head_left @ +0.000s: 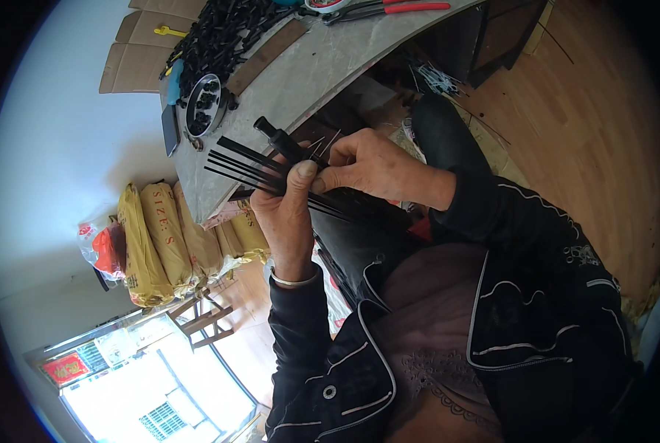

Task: Assembling and organizing small mechanical rods and components using hand tools at a workbench.

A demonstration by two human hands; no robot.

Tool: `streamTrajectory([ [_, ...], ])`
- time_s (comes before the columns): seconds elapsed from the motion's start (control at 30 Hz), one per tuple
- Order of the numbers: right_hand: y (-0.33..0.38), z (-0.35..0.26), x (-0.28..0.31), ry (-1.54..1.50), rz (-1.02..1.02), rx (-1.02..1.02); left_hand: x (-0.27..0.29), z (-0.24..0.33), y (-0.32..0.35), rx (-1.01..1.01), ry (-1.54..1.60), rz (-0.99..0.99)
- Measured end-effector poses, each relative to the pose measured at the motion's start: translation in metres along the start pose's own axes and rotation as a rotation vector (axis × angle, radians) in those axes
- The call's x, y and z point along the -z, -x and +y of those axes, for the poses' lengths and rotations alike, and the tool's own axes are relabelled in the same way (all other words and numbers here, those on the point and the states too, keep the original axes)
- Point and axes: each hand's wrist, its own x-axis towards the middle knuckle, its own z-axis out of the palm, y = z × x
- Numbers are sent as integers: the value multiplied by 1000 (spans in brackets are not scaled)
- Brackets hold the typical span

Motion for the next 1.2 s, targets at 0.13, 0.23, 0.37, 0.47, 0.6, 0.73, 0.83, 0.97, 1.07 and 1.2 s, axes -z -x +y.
streamTrajectory([
  [0.13, -1, 2, 4, 8, -108, -60, 6, -2, -4, 34, 147, -64],
  [0.23, 2, 0, 6, -131, -151, -78, 9, -6, -4, 70, 154, -120],
  [0.37, 1, 11, -1, -113, -72, 30, 1, -8, -1, 79, 267, -88],
  [0.47, 6, 0, -7, 112, 45, 59, 1, -15, -1, 54, 301, -40],
  [0.6, 14, -3, -12, -14, 82, 153, 3, -16, -1, 31, 291, 3],
  [0.73, 13, -1, -11, -17, 58, 129, 3, -15, 0, 45, 304, -14],
  [0.83, 11, 2, -10, 12, 70, 124, 4, -16, -1, 30, 265, -7],
  [0.97, 10, 2, -6, -43, -8, -11, 3, -12, 6, 44, 304, -7],
  [1.07, 4, 6, -5, -141, -53, -98, 5, -11, 8, 51, 329, -18],
  [1.2, 7, -1, -1, -216, -116, -167, 16, -14, 4, 102, 395, -160],
])
